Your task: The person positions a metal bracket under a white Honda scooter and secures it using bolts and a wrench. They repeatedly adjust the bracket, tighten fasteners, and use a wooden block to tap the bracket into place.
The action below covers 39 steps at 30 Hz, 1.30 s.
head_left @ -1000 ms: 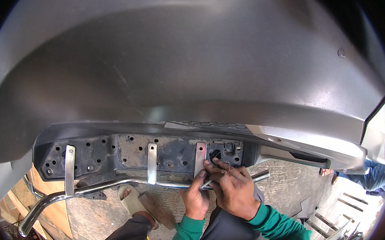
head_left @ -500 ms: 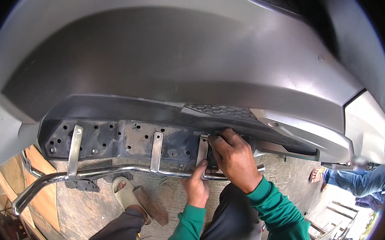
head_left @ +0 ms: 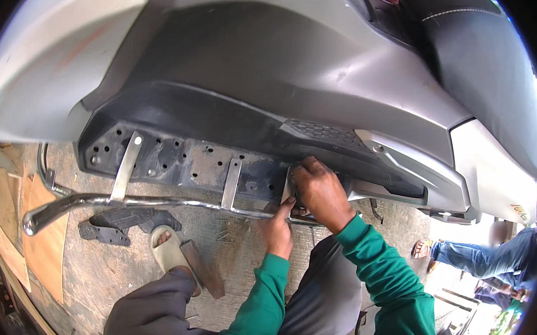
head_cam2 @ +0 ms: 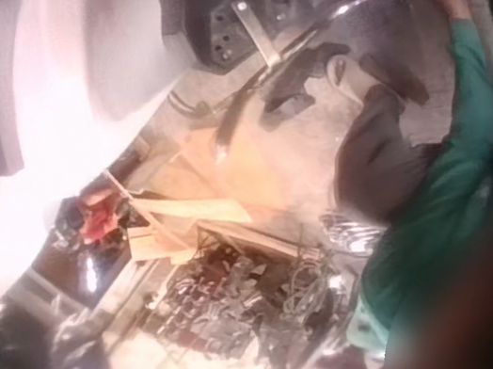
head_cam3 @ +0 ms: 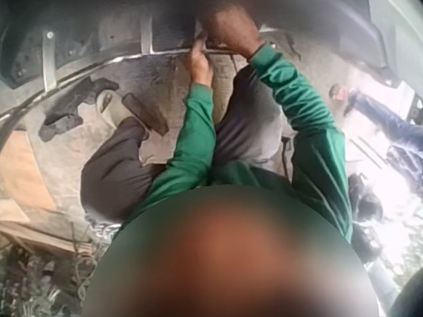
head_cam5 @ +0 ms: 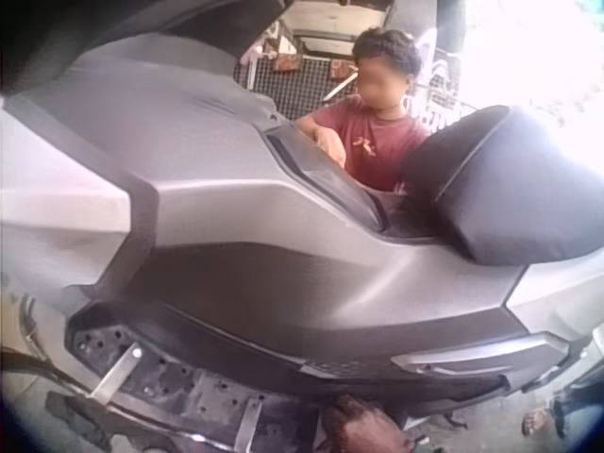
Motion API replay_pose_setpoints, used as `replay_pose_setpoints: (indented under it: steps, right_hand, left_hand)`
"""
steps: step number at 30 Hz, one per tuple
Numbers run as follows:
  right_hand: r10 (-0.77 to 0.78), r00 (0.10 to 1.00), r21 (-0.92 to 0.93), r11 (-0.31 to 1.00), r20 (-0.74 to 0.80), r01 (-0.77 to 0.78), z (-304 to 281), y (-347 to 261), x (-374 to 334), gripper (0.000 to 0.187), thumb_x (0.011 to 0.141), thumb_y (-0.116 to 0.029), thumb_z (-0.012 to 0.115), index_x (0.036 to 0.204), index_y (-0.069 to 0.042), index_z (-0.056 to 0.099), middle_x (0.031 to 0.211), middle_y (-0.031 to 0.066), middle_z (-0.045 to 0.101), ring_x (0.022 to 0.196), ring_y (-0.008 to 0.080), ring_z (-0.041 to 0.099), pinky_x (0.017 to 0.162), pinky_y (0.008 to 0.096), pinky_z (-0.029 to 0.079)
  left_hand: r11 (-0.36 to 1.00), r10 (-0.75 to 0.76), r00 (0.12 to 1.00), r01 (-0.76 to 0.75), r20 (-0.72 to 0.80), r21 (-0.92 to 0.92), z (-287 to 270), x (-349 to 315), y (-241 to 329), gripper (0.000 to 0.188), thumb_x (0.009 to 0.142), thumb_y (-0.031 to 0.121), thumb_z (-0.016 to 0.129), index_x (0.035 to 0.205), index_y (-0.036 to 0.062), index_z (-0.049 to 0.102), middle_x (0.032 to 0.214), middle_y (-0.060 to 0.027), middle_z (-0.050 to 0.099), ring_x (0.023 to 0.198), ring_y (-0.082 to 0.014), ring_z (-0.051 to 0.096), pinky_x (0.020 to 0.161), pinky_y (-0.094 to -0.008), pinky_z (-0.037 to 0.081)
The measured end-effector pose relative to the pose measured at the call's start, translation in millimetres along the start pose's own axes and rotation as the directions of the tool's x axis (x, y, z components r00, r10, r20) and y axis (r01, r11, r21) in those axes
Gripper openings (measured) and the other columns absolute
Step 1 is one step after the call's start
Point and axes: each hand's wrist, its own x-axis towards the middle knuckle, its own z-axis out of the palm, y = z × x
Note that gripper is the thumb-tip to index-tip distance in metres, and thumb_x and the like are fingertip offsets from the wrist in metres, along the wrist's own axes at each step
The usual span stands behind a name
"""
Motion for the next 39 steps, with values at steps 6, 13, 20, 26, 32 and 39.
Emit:
replay_pose_setpoints:
  steps: [6, 13, 20, 26, 32, 39]
  right_hand:
    - [0.101, 0.991, 0.018, 0.995, -0.09, -0.1, 9.9, -1.8, -2.0, 0.016, 0.091, -0.005, 0.071, 0.107, -0.001, 0.069, 0.102, 0.0212, 0.068, 0.092, 0.0457, 0.07, 0.079, 0.0538, 0.058]
    - [0.005, 0.997, -0.106, 0.994, -0.081, -0.014, 12.3, -10.7, 0.6, 0.013, 0.09, -0.006, 0.076, 0.103, -0.004, 0.071, 0.098, 0.0177, 0.067, 0.087, 0.0438, 0.069, 0.075, 0.0523, 0.057]
    - [0.042, 0.999, -0.108, 0.993, -0.027, -0.045, 10.4, -5.0, 5.3, 0.012, 0.09, -0.007, 0.077, 0.102, -0.005, 0.075, 0.094, 0.0164, 0.07, 0.088, 0.0421, 0.07, 0.076, 0.0502, 0.056]
    - [0.058, 0.998, -0.093, 0.994, -0.004, -0.058, 8.8, -2.9, 8.7, 0.014, 0.094, -0.013, 0.077, 0.101, -0.002, 0.072, 0.099, 0.0216, 0.072, 0.088, 0.0458, 0.071, 0.074, 0.0534, 0.057]
    - [0.133, 0.991, -0.213, 0.968, -0.01, -0.132, 15.4, -7.9, 12.8, 0.029, 0.099, -0.023, 0.075, 0.087, 0.0, 0.061, 0.085, 0.0241, 0.068, 0.084, 0.0491, 0.068, 0.07, 0.0579, 0.052]
    - [0.33, 0.943, -0.333, 0.894, 0.038, -0.299, 22.8, -19.5, 13.1, 0.032, 0.105, -0.03, 0.067, 0.097, 0.001, 0.063, 0.09, 0.0282, 0.069, 0.089, 0.0508, 0.068, 0.073, 0.0575, 0.053]
  left_hand:
    - [0.997, -0.021, 1.0, 0.02, -0.013, -0.08, 3.4, -1.2, -2.0, 0.028, 0.084, -0.006, 0.083, 0.11, -0.0087, 0.072, 0.102, -0.0164, 0.077, 0.076, -0.0235, 0.075, 0.064, -0.0365, 0.065]
    - [0.988, 0.014, 1.0, -0.013, 0.005, -0.157, 1.5, 1.9, -10.3, 0.016, 0.084, -0.002, 0.086, 0.094, -0.0055, 0.074, 0.085, -0.0131, 0.076, 0.067, -0.0201, 0.072, 0.062, -0.0343, 0.059]
    - [0.996, 0.027, 0.999, -0.028, -0.017, -0.088, 3.4, 0.7, -8.3, 0.015, 0.083, 0.001, 0.088, 0.084, -0.0043, 0.074, 0.077, -0.0098, 0.075, 0.062, -0.0161, 0.069, 0.063, -0.031, 0.055]
    - [0.993, 0.058, 0.996, -0.065, -0.069, -0.097, 11.4, -4.4, 4.5, 0.016, 0.082, 0.001, 0.088, 0.088, -0.0054, 0.075, 0.079, -0.0101, 0.076, 0.059, -0.0157, 0.069, 0.059, -0.0304, 0.054]
    - [0.995, -0.011, 0.995, 0.0, -0.104, -0.104, 13.4, -3.9, 4.6, 0.015, 0.082, 0.001, 0.088, 0.088, -0.0054, 0.075, 0.078, -0.0091, 0.075, 0.059, -0.0156, 0.069, 0.058, -0.0309, 0.053]
    - [0.993, -0.006, 0.994, -0.006, -0.106, -0.116, 15.0, -4.1, 5.3, 0.016, 0.082, 0.003, 0.088, 0.087, -0.0049, 0.075, 0.077, -0.0077, 0.074, 0.059, -0.0147, 0.067, 0.056, -0.0311, 0.05]
